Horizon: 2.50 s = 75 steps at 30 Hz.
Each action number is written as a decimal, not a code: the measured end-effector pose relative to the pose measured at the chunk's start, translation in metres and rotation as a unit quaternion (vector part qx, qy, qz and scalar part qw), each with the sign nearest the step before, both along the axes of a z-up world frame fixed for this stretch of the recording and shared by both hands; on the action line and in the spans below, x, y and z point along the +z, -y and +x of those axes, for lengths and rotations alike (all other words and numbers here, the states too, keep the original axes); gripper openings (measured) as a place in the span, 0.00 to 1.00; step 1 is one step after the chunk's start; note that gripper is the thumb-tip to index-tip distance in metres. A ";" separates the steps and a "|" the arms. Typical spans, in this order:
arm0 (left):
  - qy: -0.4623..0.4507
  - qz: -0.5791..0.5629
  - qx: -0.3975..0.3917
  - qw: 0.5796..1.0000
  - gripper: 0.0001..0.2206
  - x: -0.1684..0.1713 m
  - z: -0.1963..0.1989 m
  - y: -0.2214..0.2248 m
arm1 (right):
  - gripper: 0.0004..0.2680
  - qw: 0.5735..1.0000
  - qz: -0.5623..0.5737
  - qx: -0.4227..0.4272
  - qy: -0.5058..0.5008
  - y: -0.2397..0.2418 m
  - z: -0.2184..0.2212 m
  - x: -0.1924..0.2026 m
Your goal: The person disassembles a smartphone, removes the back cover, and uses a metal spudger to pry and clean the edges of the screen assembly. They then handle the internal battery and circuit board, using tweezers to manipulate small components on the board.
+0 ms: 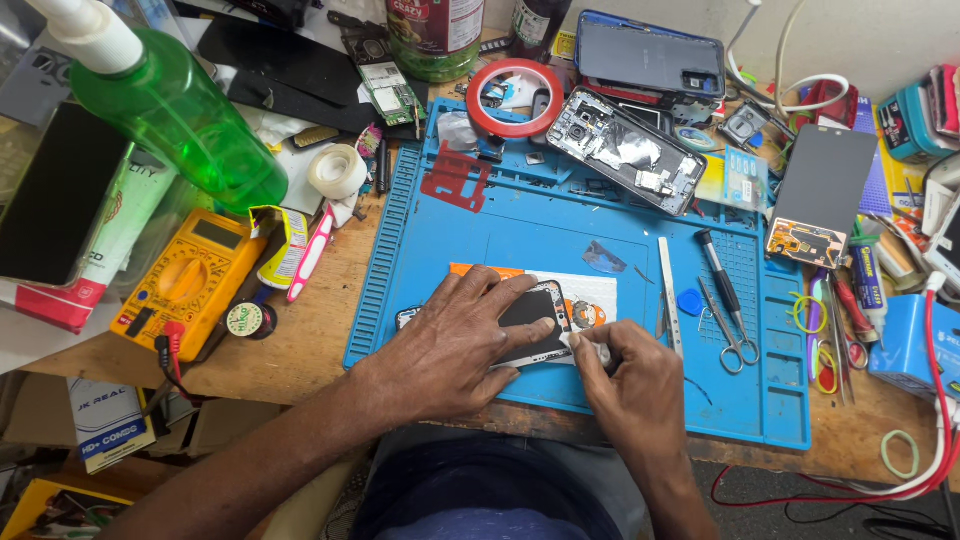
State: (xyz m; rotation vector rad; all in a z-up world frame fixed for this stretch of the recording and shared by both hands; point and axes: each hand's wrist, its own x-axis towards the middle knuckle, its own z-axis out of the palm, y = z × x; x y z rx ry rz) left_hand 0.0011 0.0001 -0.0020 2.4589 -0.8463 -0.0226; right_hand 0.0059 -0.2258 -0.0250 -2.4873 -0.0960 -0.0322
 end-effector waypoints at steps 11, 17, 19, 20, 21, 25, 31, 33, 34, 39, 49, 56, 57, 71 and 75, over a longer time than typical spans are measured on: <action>0.000 0.015 0.010 1.000 0.25 0.001 0.000 0.000 | 0.08 1.000 -0.020 0.024 0.000 -0.005 0.012 0.004; -0.016 0.028 0.003 0.999 0.24 0.003 -0.002 0.002 | 0.08 0.996 -0.024 0.048 0.065 -0.021 0.041 0.007; -0.004 0.021 0.006 1.000 0.24 0.005 -0.003 0.001 | 0.08 0.997 -0.031 0.053 0.047 -0.022 0.038 0.013; 0.006 0.021 0.005 1.000 0.24 0.005 -0.002 -0.001 | 0.08 0.997 -0.035 0.056 0.038 -0.023 0.034 0.015; 0.015 0.018 0.007 1.000 0.25 0.004 -0.003 -0.001 | 0.08 0.998 -0.033 0.049 0.029 -0.021 0.029 0.017; 0.013 0.021 0.005 1.000 0.25 -0.002 -0.002 -0.001 | 0.08 0.997 -0.050 0.050 0.033 -0.021 0.029 0.015; 0.021 0.016 0.012 1.000 0.25 0.003 -0.002 -0.001 | 0.08 0.996 -0.039 0.054 0.054 -0.022 0.033 0.013; 0.015 0.019 0.008 1.000 0.24 0.002 -0.003 -0.002 | 0.08 0.995 -0.047 0.059 0.059 -0.022 0.027 0.016; 0.012 0.019 0.008 1.000 0.24 0.001 -0.003 -0.002 | 0.08 0.995 -0.057 0.055 0.054 -0.023 0.029 0.017; 0.003 0.027 0.008 1.000 0.24 0.004 -0.003 -0.001 | 0.07 0.990 -0.019 0.055 0.129 -0.021 0.047 0.012; -0.002 0.025 0.010 1.000 0.26 0.002 -0.001 -0.002 | 0.06 0.999 -0.024 -0.019 -0.022 0.015 0.009 0.002; 0.006 0.009 0.012 1.000 0.26 0.000 -0.002 -0.003 | 0.06 0.999 -0.040 0.026 0.016 -0.007 0.004 0.013; 0.008 0.007 0.012 1.000 0.26 -0.001 -0.002 -0.003 | 0.06 0.999 -0.036 0.026 0.013 -0.008 0.004 0.013; 0.010 0.010 0.005 1.000 0.24 -0.003 0.001 -0.004 | 0.08 0.998 -0.061 0.032 -0.014 -0.015 0.022 0.011; 0.018 0.004 0.007 1.000 0.24 -0.002 0.001 -0.004 | 0.08 0.996 -0.081 0.045 0.001 -0.019 0.028 0.012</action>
